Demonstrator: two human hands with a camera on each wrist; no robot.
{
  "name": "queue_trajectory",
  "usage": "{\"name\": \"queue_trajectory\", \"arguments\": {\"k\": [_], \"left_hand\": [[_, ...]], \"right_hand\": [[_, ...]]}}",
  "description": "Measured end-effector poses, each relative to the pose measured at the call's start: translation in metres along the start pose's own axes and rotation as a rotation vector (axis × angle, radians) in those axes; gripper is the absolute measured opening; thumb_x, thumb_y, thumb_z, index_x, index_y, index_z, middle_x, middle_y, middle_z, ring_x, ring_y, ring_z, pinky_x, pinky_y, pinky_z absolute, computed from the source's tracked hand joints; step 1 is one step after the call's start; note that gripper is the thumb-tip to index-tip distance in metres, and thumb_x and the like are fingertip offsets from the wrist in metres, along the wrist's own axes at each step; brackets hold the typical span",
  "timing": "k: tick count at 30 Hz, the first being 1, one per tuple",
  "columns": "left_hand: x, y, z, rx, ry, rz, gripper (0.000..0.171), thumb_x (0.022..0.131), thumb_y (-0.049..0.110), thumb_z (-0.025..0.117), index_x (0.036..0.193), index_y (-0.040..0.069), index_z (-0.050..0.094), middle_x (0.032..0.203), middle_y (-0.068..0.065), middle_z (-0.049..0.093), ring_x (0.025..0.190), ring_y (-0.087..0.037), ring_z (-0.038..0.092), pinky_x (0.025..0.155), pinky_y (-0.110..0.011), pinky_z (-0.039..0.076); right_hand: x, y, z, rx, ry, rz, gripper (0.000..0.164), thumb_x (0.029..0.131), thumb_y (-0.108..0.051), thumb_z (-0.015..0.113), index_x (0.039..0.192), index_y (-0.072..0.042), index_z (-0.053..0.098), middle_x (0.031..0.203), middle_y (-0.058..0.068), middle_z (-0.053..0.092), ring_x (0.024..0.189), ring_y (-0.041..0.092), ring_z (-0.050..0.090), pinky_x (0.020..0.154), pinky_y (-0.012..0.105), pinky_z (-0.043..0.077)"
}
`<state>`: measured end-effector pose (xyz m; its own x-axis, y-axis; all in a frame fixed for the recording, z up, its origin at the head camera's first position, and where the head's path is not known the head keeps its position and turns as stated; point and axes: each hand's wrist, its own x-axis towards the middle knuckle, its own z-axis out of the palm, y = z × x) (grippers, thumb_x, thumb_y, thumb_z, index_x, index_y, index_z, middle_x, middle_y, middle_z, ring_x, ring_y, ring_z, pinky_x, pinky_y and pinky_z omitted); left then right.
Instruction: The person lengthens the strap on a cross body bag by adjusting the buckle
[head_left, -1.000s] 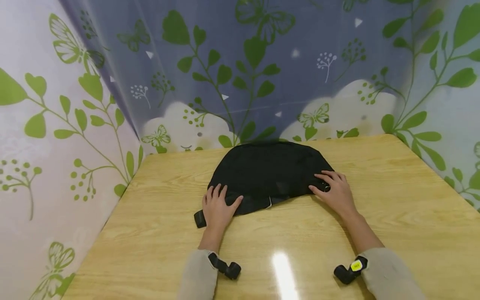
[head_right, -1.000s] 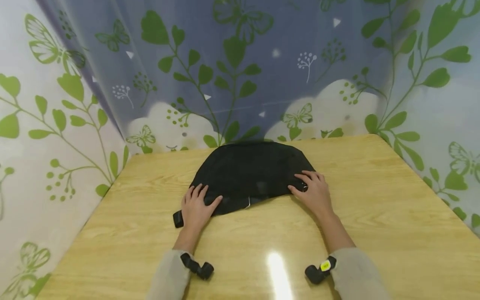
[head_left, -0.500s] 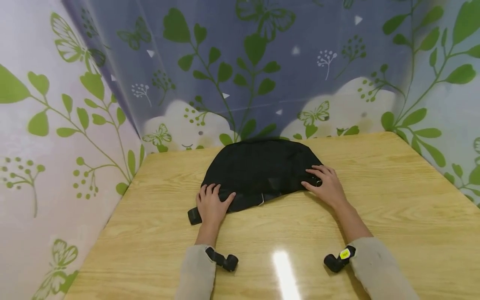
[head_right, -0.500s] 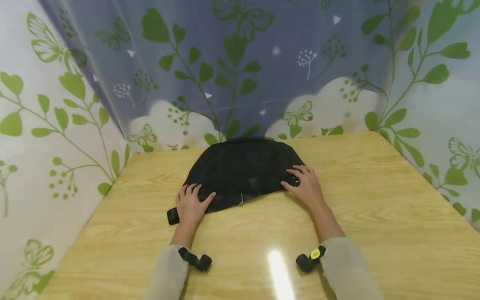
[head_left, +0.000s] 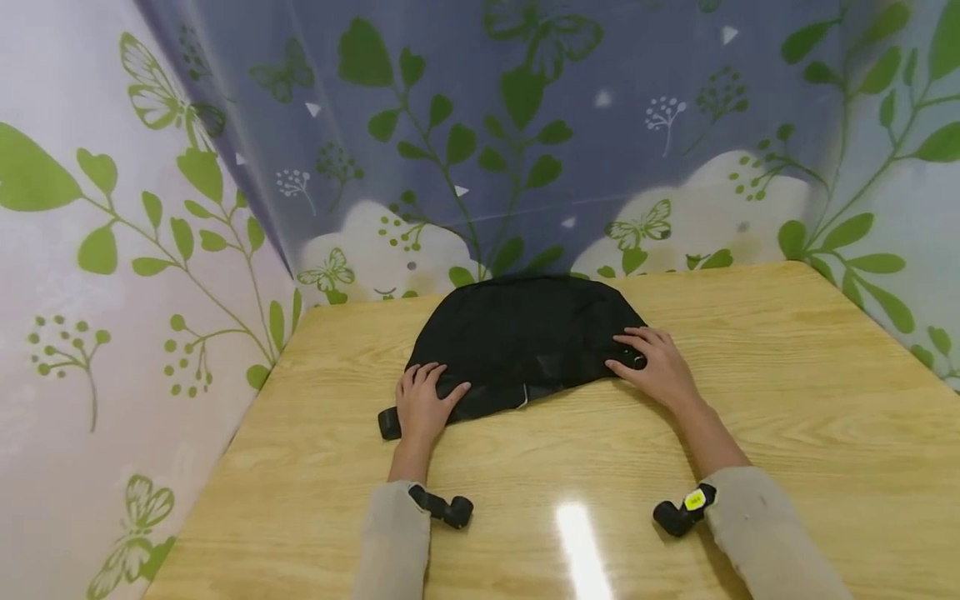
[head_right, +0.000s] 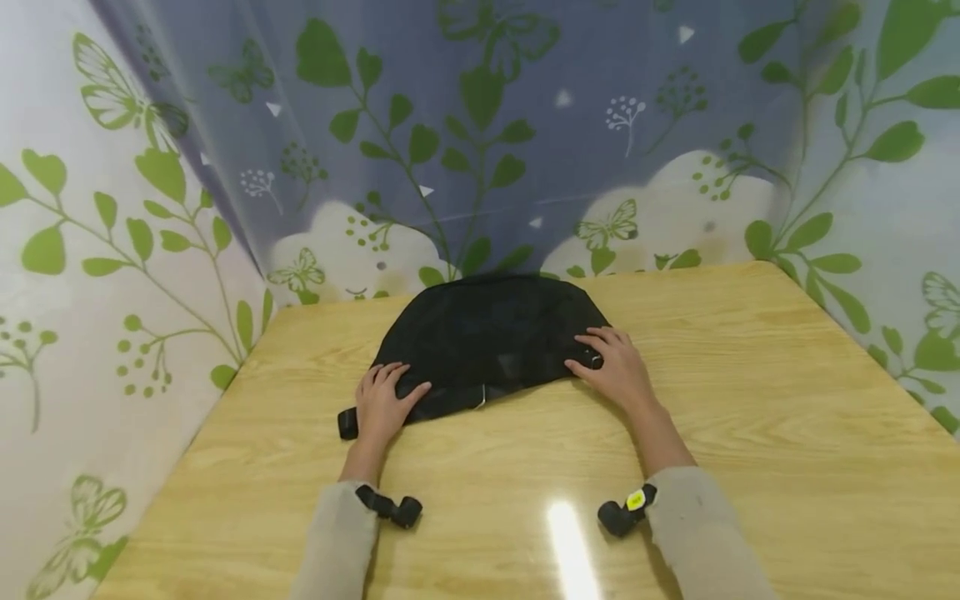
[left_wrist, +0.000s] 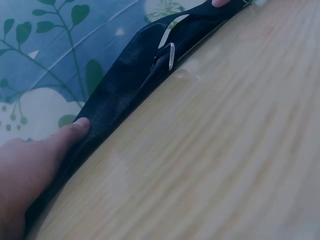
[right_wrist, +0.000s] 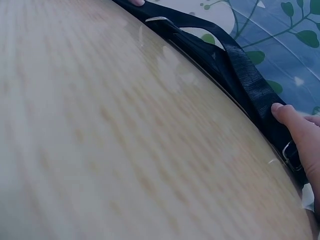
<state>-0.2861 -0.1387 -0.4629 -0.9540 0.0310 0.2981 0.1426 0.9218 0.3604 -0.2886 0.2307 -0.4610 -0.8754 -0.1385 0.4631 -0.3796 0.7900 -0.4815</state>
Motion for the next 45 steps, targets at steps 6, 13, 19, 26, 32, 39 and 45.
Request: {"name": "queue_trajectory", "arguments": {"k": [6,13,19,26,32,39,45], "left_hand": [[0.001,-0.006,0.002,-0.006,0.017,0.014,0.061,0.082,0.054,0.060,0.126,0.011,0.056,0.132,-0.006,0.047,0.127,-0.028,0.028,0.105,-0.044,0.013],[0.003,-0.007,0.002,-0.008,0.009,0.033,0.061,0.082,0.054,0.059,0.126,0.012,0.056,0.132,-0.005,0.047,0.127,-0.027,0.028,0.105,-0.043,0.014],[0.008,-0.009,-0.003,-0.008,-0.004,0.067,0.059,0.083,0.053,0.058,0.126,0.012,0.056,0.132,-0.005,0.047,0.127,-0.027,0.028,0.104,-0.045,0.016],[0.007,-0.014,-0.007,-0.009,0.092,0.149,0.054,0.084,0.049,0.060,0.123,0.012,0.059,0.128,-0.006,0.050,0.127,-0.029,0.029,0.105,-0.049,0.012],[0.001,0.024,0.005,-0.194,0.444,0.456,0.036,0.082,0.027,0.066,0.111,0.006,0.065,0.112,-0.007,0.060,0.115,-0.029,0.045,0.103,-0.049,0.019],[-0.009,0.113,0.041,-0.290,0.426,0.637,0.024,0.083,0.015,0.068,0.106,0.009,0.068,0.106,-0.002,0.061,0.106,-0.018,0.052,0.097,-0.034,0.033],[-0.009,0.174,0.067,-0.194,0.265,0.511,0.025,0.089,0.027,0.061,0.112,0.016,0.066,0.112,0.004,0.059,0.110,-0.011,0.049,0.100,-0.027,0.028]], "right_hand": [[-0.001,-0.003,0.001,0.003,-0.012,0.012,0.050,0.080,-0.036,0.070,0.118,-0.006,0.061,0.127,0.018,0.048,0.121,0.039,0.033,0.096,0.055,0.026],[0.000,-0.002,-0.003,0.038,-0.041,0.026,0.052,0.081,-0.036,0.070,0.121,-0.005,0.059,0.130,0.018,0.045,0.126,0.039,0.028,0.096,0.057,0.026],[-0.003,0.002,-0.006,0.015,-0.024,-0.078,0.052,0.077,-0.031,0.074,0.120,-0.005,0.059,0.127,0.018,0.047,0.120,0.040,0.034,0.094,0.057,0.028],[-0.013,0.003,-0.011,0.005,-0.083,-0.197,0.060,0.076,-0.032,0.075,0.127,-0.007,0.054,0.131,0.018,0.043,0.122,0.041,0.032,0.095,0.059,0.025],[-0.017,0.003,-0.010,0.065,-0.079,-0.232,0.063,0.074,-0.029,0.077,0.127,-0.005,0.053,0.133,0.017,0.042,0.127,0.040,0.027,0.095,0.060,0.023],[-0.021,0.001,-0.009,0.042,-0.068,-0.264,0.063,0.073,-0.028,0.077,0.126,-0.004,0.053,0.130,0.019,0.045,0.126,0.041,0.029,0.096,0.059,0.023],[-0.025,-0.001,-0.011,0.010,-0.056,-0.293,0.062,0.070,-0.018,0.079,0.124,-0.002,0.054,0.128,0.020,0.045,0.123,0.042,0.032,0.095,0.058,0.025]]}}
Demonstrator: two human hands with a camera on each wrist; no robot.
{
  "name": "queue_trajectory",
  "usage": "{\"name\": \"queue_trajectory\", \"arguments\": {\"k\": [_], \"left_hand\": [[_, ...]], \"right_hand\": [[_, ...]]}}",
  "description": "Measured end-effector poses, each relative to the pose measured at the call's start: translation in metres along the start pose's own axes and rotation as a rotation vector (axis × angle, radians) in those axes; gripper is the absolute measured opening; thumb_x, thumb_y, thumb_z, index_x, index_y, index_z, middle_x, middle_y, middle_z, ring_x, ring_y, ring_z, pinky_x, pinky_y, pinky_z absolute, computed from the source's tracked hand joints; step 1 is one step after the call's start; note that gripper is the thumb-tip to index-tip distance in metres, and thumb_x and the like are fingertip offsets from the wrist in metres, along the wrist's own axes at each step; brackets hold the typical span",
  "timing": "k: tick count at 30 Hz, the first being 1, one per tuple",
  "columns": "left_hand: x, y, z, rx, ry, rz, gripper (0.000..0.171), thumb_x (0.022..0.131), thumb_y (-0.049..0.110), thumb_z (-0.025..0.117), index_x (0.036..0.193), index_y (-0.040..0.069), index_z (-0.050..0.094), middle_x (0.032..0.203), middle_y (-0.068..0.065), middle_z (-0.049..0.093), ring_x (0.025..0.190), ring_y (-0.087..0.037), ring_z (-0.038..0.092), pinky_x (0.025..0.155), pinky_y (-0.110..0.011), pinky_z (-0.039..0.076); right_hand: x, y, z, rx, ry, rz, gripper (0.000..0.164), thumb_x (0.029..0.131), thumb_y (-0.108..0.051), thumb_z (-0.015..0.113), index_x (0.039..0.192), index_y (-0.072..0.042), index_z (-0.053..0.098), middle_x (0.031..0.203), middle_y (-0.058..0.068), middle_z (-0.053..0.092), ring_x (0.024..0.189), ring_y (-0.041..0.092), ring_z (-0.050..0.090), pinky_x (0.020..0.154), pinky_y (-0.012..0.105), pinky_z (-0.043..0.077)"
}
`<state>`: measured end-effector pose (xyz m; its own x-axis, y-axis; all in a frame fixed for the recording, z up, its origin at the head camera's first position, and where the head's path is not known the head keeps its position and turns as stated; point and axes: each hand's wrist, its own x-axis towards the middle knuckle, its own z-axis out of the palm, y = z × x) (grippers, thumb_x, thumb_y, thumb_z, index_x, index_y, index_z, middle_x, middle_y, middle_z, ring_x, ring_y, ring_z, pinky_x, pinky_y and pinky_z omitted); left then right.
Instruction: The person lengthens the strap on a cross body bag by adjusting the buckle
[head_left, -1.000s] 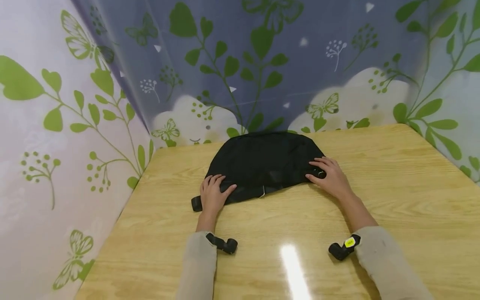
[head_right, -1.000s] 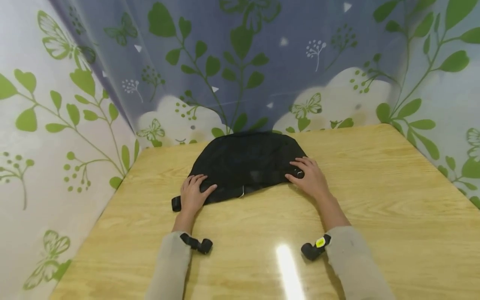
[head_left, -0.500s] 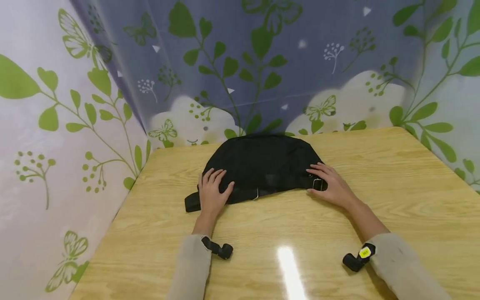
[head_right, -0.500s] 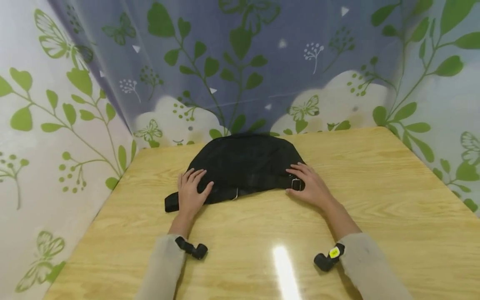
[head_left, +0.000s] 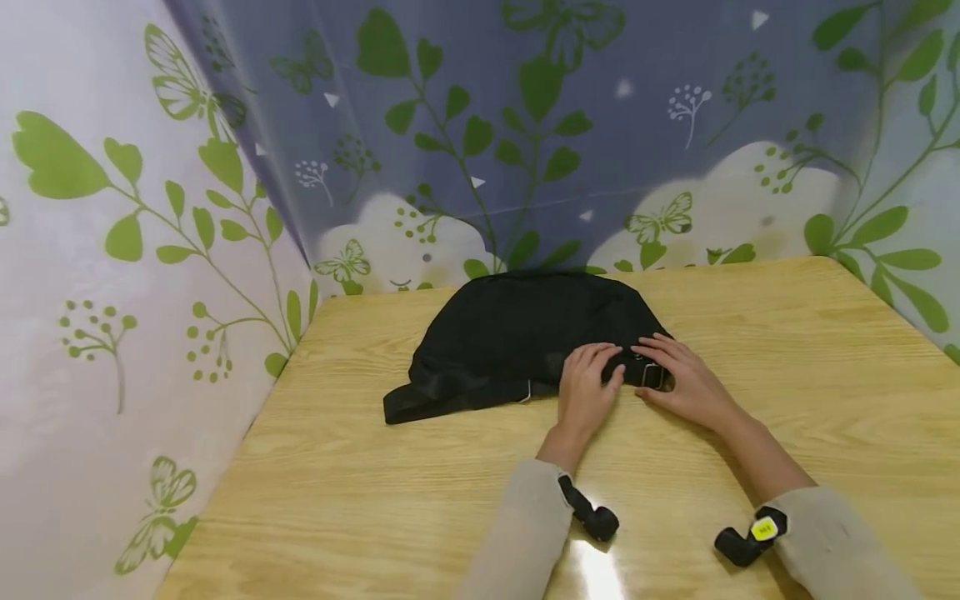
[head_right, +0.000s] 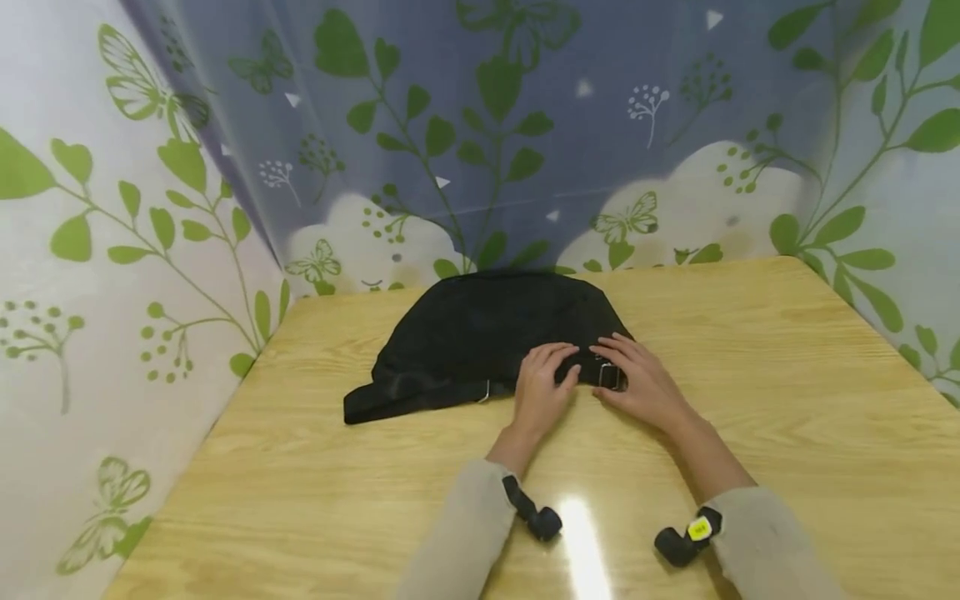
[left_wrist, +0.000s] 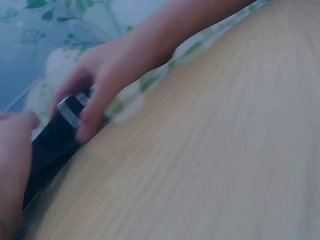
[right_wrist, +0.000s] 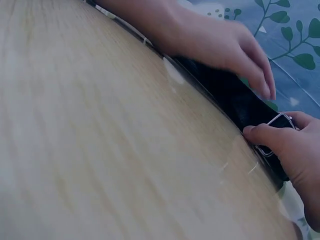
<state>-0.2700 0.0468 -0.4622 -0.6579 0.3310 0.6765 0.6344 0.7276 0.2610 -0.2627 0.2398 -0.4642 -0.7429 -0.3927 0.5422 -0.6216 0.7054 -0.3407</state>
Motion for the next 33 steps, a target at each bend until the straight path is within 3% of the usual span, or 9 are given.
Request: {"name": "queue_trajectory", "arguments": {"k": [5,8,13,20,23,28,33], "left_hand": [[0.004,0.021,0.011,0.120,-0.185,-0.099,0.028,0.091,0.037,0.056,0.113,0.022,0.065,0.110,0.008,0.059,0.108,-0.009,0.049,0.102,-0.029,0.025],[0.002,0.023,0.009,0.069,-0.215,-0.159,0.025,0.090,0.038,0.056,0.108,0.024,0.067,0.103,0.009,0.061,0.098,-0.008,0.052,0.095,-0.026,0.033],[0.002,0.021,0.009,-0.134,-0.197,-0.285,0.018,0.088,0.034,0.060,0.097,0.023,0.071,0.093,0.009,0.062,0.084,-0.009,0.053,0.081,-0.025,0.041],[0.007,0.019,0.010,-0.333,-0.117,-0.478,0.011,0.087,0.025,0.064,0.090,0.019,0.072,0.091,0.006,0.064,0.094,-0.015,0.057,0.089,-0.032,0.039],[0.008,0.019,0.010,-0.426,-0.093,-0.522,0.010,0.087,0.021,0.064,0.088,0.016,0.072,0.093,0.004,0.065,0.102,-0.018,0.056,0.095,-0.034,0.036],[0.008,0.019,0.010,-0.516,-0.085,-0.505,0.011,0.087,0.019,0.063,0.090,0.014,0.072,0.095,0.002,0.065,0.102,-0.017,0.055,0.097,-0.032,0.034],[0.005,0.018,0.009,-0.284,-0.052,-0.344,0.016,0.086,0.026,0.065,0.098,0.018,0.072,0.097,0.004,0.064,0.092,-0.012,0.057,0.084,-0.025,0.042]], "right_hand": [[-0.005,-0.001,-0.002,0.017,-0.021,-0.020,0.059,0.073,-0.015,0.077,0.125,-0.001,0.053,0.129,0.020,0.045,0.123,0.042,0.032,0.096,0.056,0.026],[-0.009,-0.004,-0.004,0.012,-0.017,-0.037,0.061,0.070,-0.017,0.079,0.124,-0.001,0.054,0.129,0.020,0.046,0.122,0.043,0.033,0.093,0.058,0.028],[-0.011,-0.005,-0.007,-0.026,0.009,-0.084,0.066,0.066,-0.020,0.081,0.124,-0.004,0.055,0.127,0.018,0.048,0.120,0.041,0.038,0.092,0.057,0.030],[-0.008,-0.001,-0.011,-0.080,0.058,-0.164,0.062,0.063,-0.013,0.081,0.119,-0.003,0.057,0.119,0.018,0.054,0.113,0.037,0.046,0.090,0.053,0.033],[-0.008,-0.002,-0.011,-0.097,0.058,-0.160,0.061,0.064,-0.014,0.081,0.119,-0.003,0.057,0.117,0.019,0.055,0.111,0.037,0.047,0.089,0.054,0.034],[-0.008,-0.002,-0.012,-0.114,0.072,-0.160,0.063,0.063,-0.016,0.082,0.119,-0.003,0.057,0.114,0.020,0.057,0.108,0.037,0.049,0.088,0.054,0.034],[-0.008,-0.001,-0.013,-0.110,0.109,-0.176,0.061,0.062,-0.016,0.082,0.117,-0.002,0.059,0.107,0.015,0.060,0.099,0.032,0.053,0.086,0.050,0.038]]}}
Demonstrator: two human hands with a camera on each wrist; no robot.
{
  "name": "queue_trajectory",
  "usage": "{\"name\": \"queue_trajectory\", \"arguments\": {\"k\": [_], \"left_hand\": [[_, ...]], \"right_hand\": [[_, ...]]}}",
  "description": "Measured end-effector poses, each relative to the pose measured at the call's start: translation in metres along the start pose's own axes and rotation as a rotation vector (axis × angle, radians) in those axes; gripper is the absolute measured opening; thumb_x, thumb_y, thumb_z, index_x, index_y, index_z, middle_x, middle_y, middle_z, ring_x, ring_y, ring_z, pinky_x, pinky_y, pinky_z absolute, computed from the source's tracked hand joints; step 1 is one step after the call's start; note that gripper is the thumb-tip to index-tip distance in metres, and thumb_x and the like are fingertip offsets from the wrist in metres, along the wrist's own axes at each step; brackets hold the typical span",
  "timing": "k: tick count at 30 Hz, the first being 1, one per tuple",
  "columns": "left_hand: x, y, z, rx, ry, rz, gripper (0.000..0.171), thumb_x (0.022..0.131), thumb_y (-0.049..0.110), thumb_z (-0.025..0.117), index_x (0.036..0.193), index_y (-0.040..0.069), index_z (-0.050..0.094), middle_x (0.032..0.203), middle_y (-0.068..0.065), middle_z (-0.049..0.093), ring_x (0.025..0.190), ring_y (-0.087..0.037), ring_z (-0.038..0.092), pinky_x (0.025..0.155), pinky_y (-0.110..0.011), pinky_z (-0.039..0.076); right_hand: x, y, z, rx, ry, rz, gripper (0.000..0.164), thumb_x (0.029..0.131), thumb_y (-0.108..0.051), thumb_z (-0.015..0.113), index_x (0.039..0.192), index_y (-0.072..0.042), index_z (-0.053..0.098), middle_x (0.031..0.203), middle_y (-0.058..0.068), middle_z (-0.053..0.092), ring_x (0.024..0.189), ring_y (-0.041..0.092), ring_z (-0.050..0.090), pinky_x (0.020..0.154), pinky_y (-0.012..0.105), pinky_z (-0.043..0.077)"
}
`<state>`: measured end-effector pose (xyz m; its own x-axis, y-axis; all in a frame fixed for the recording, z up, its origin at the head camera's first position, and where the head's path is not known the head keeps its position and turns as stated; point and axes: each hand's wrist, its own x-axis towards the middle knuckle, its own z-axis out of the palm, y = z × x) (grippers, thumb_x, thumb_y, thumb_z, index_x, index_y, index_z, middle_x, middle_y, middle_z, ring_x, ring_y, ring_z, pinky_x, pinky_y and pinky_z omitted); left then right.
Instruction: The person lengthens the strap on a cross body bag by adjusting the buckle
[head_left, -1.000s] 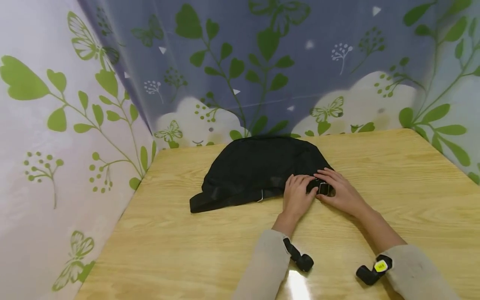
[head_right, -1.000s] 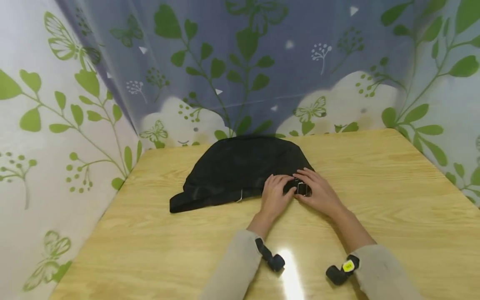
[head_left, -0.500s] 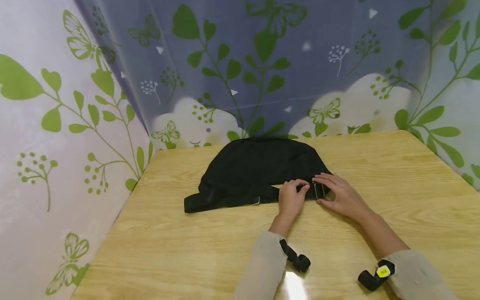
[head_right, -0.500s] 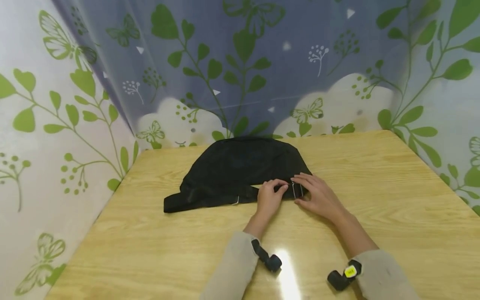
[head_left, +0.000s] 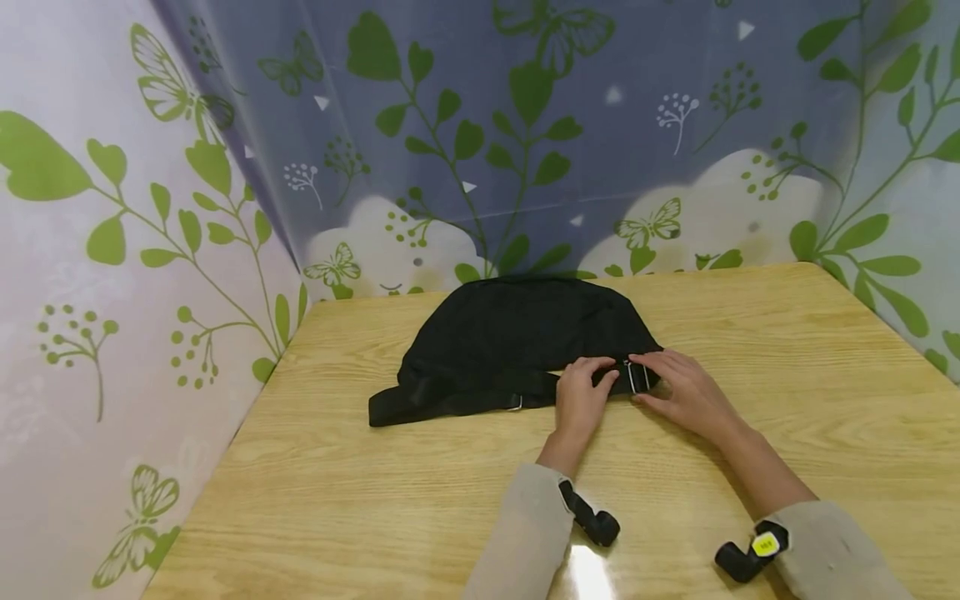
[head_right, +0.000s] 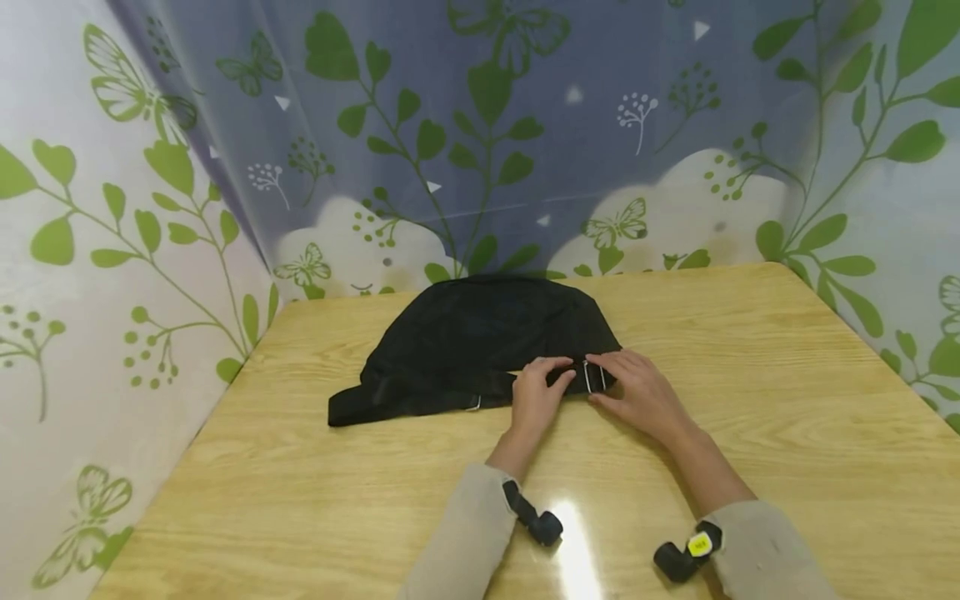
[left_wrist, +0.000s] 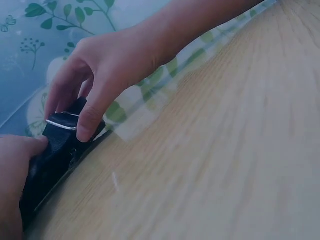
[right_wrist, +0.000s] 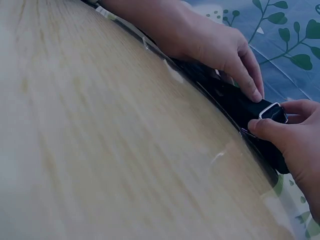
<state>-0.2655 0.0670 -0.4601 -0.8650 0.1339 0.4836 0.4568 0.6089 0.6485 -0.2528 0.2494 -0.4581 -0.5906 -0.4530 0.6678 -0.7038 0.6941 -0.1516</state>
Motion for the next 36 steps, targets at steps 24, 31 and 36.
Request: {"name": "queue_trajectory", "arguments": {"k": [24,31,36], "left_hand": [[0.0009,0.0018,0.0005,-0.001,0.036,0.095,0.011,0.088,0.022,0.064,0.094,0.016,0.071,0.092,0.006,0.066,0.080,-0.010,0.053,0.074,-0.024,0.040],[0.0009,0.0031,0.0008,-0.029,0.033,0.064,0.011,0.088,0.022,0.063,0.096,0.016,0.069,0.092,0.007,0.065,0.080,-0.009,0.053,0.076,-0.025,0.040],[0.0001,0.0029,-0.0002,0.028,0.091,-0.004,0.006,0.084,0.017,0.063,0.087,0.016,0.068,0.083,0.008,0.063,0.076,-0.011,0.052,0.073,-0.025,0.039]], "right_hand": [[0.0012,0.0001,0.0018,0.071,0.093,-0.008,0.066,0.057,-0.010,0.084,0.118,-0.003,0.060,0.107,0.012,0.062,0.097,0.027,0.055,0.087,0.040,0.038],[0.0010,-0.0001,0.0023,0.081,0.091,-0.008,0.068,0.056,-0.006,0.084,0.119,-0.002,0.060,0.107,0.013,0.062,0.098,0.028,0.055,0.091,0.033,0.037],[0.0008,-0.0008,0.0026,0.075,0.084,0.013,0.067,0.056,-0.007,0.084,0.118,-0.002,0.060,0.106,0.012,0.063,0.097,0.027,0.055,0.086,0.036,0.039]]}}
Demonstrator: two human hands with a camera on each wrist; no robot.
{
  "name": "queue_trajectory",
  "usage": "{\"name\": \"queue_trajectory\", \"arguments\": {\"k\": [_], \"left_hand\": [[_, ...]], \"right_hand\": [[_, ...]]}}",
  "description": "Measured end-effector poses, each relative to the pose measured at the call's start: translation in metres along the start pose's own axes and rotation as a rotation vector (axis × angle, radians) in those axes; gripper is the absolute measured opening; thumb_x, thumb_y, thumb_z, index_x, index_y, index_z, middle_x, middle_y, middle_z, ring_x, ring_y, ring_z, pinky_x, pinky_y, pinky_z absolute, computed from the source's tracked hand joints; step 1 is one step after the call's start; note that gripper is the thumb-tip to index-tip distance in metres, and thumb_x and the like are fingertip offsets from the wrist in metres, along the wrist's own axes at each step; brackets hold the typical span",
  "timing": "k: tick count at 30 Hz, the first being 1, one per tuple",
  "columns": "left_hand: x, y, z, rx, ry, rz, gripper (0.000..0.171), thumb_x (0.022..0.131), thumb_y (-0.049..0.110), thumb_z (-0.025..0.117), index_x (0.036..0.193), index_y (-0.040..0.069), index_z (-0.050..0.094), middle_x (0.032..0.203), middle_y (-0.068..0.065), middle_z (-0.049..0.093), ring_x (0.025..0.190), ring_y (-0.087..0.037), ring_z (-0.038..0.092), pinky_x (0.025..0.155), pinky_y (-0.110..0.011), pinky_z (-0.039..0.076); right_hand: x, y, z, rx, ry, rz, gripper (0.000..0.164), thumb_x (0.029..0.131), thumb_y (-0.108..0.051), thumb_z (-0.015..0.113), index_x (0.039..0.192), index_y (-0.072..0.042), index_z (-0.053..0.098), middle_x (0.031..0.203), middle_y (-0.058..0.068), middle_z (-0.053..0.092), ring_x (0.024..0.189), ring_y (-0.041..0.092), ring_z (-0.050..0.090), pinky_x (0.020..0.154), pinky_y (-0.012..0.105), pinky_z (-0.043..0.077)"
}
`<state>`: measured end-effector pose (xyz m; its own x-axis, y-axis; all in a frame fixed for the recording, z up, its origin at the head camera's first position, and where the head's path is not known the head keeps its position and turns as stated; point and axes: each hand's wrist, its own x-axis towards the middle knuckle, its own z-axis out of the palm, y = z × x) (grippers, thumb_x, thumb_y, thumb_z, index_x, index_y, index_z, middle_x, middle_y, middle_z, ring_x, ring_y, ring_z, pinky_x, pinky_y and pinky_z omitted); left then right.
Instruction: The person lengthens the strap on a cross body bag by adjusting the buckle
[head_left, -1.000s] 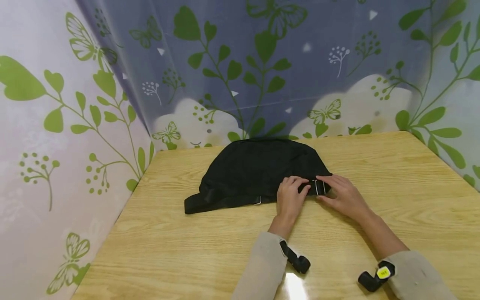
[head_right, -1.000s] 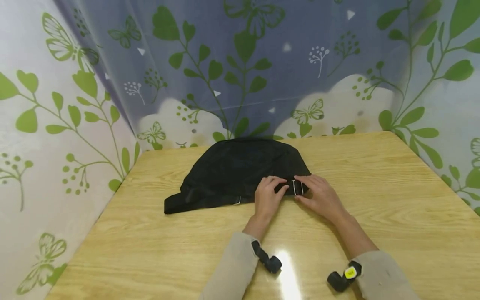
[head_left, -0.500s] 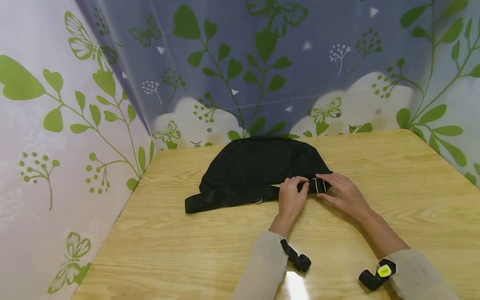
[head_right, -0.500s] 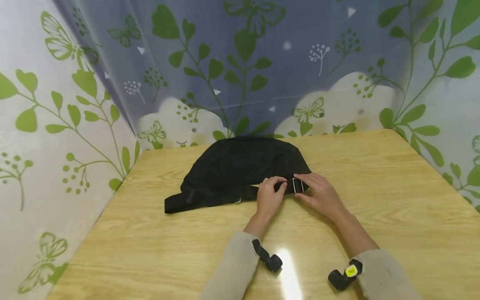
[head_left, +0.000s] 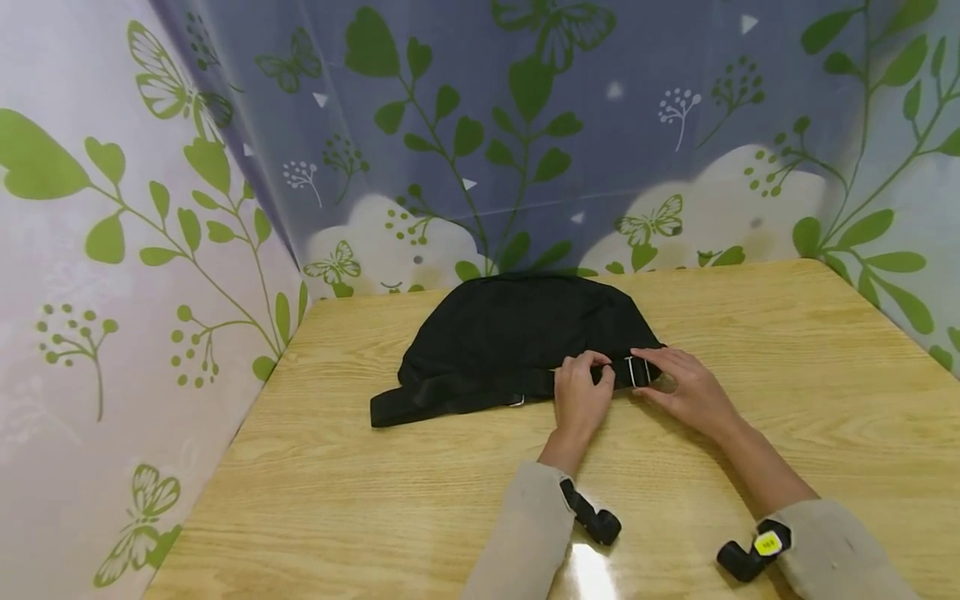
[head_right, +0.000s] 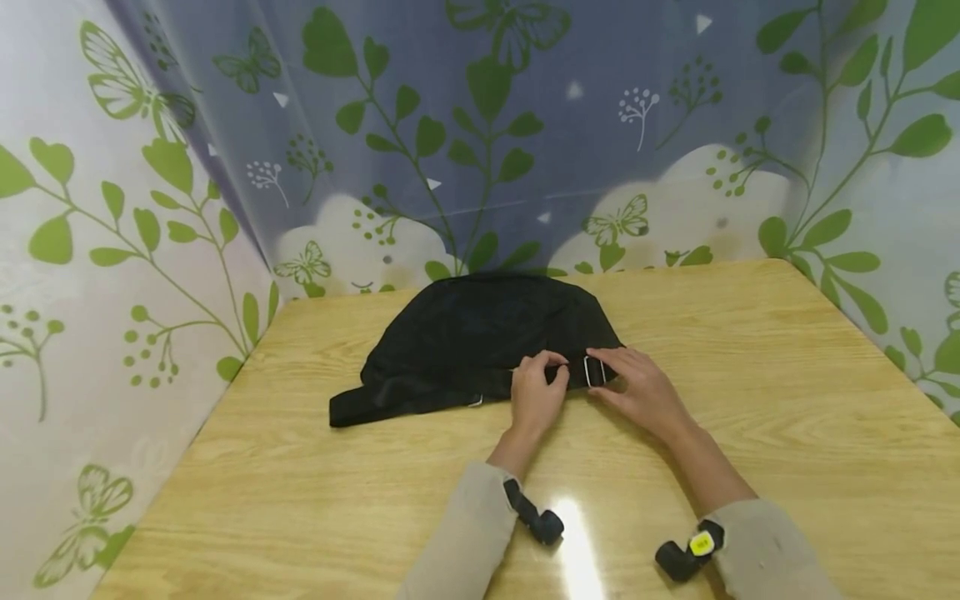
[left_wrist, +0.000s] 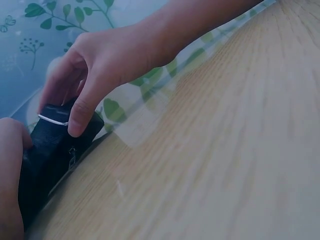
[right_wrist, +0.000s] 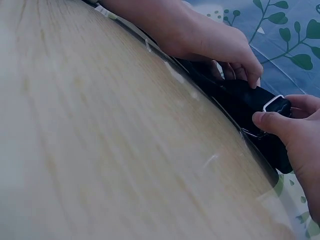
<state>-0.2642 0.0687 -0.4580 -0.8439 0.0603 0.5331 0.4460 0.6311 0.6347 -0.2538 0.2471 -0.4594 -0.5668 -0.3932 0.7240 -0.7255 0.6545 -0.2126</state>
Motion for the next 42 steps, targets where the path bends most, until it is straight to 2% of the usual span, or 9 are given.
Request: {"name": "queue_trajectory", "arguments": {"k": [5,11,17,22,25,30,33,38,42], "left_hand": [[0.0001,-0.0001,0.0007,-0.005,-0.026,0.001,0.005,0.085,0.016,0.064,0.087,0.015,0.068,0.085,0.008,0.064,0.077,-0.011,0.052,0.076,-0.025,0.039],[0.0001,0.0014,-0.0008,-0.065,-0.090,0.055,0.009,0.088,0.019,0.063,0.094,0.015,0.068,0.094,0.007,0.065,0.084,-0.009,0.052,0.079,-0.023,0.038],[-0.0002,0.0001,-0.0009,0.016,-0.009,0.075,0.007,0.086,0.019,0.063,0.089,0.016,0.068,0.088,0.007,0.064,0.082,-0.012,0.052,0.080,-0.026,0.037],[0.0000,-0.0016,-0.0006,0.008,0.054,0.084,0.005,0.083,0.014,0.062,0.083,0.013,0.066,0.081,0.006,0.061,0.078,-0.012,0.051,0.076,-0.027,0.038],[0.0002,-0.0016,-0.0003,-0.038,0.031,0.099,0.004,0.084,0.014,0.064,0.085,0.013,0.068,0.084,0.006,0.063,0.079,-0.012,0.051,0.075,-0.027,0.039],[0.0005,-0.0004,-0.0005,-0.094,-0.062,0.094,0.008,0.086,0.017,0.065,0.092,0.014,0.070,0.090,0.005,0.065,0.085,-0.011,0.052,0.078,-0.024,0.039],[0.0002,-0.0012,-0.0001,-0.068,-0.058,0.103,0.009,0.087,0.018,0.064,0.093,0.015,0.070,0.091,0.005,0.065,0.085,-0.011,0.052,0.079,-0.024,0.038],[-0.0004,-0.0020,-0.0002,0.022,-0.015,0.053,0.007,0.086,0.020,0.064,0.091,0.017,0.068,0.087,0.007,0.062,0.081,-0.011,0.050,0.079,-0.025,0.037],[0.0004,-0.0019,-0.0007,0.028,-0.013,0.033,0.005,0.086,0.019,0.065,0.088,0.016,0.068,0.084,0.007,0.062,0.081,-0.012,0.051,0.080,-0.026,0.037]], "right_hand": [[-0.0009,-0.0003,-0.0005,-0.002,0.001,0.005,0.066,0.056,-0.006,0.084,0.118,-0.002,0.060,0.107,0.013,0.062,0.098,0.029,0.055,0.089,0.037,0.037],[-0.0018,0.0002,-0.0016,0.004,0.006,-0.003,0.066,0.056,-0.002,0.083,0.118,-0.001,0.060,0.109,0.014,0.062,0.098,0.030,0.056,0.094,0.038,0.034],[-0.0021,0.0001,-0.0013,-0.009,0.002,0.020,0.068,0.057,-0.005,0.084,0.120,-0.004,0.059,0.109,0.013,0.062,0.099,0.029,0.055,0.089,0.037,0.037],[-0.0020,-0.0013,-0.0020,-0.006,-0.009,0.034,0.068,0.058,-0.007,0.084,0.122,-0.005,0.058,0.110,0.012,0.062,0.099,0.028,0.054,0.085,0.039,0.039],[-0.0017,-0.0014,-0.0024,-0.001,-0.014,0.036,0.069,0.058,-0.007,0.084,0.122,-0.005,0.058,0.110,0.012,0.061,0.099,0.027,0.054,0.085,0.039,0.040],[-0.0017,-0.0008,-0.0019,0.004,-0.026,0.038,0.067,0.058,-0.006,0.084,0.120,-0.005,0.059,0.110,0.011,0.062,0.099,0.026,0.054,0.085,0.036,0.040],[-0.0014,-0.0013,-0.0015,0.002,-0.020,0.036,0.066,0.058,-0.004,0.084,0.119,-0.004,0.060,0.109,0.012,0.062,0.097,0.026,0.055,0.084,0.036,0.040],[-0.0013,-0.0025,-0.0007,-0.005,-0.010,0.043,0.066,0.057,-0.003,0.084,0.118,-0.002,0.060,0.108,0.013,0.062,0.096,0.028,0.055,0.080,0.042,0.042],[-0.0012,-0.0023,-0.0004,-0.003,-0.007,0.044,0.066,0.058,-0.003,0.084,0.119,-0.002,0.059,0.108,0.013,0.062,0.096,0.029,0.055,0.080,0.044,0.042]]}}
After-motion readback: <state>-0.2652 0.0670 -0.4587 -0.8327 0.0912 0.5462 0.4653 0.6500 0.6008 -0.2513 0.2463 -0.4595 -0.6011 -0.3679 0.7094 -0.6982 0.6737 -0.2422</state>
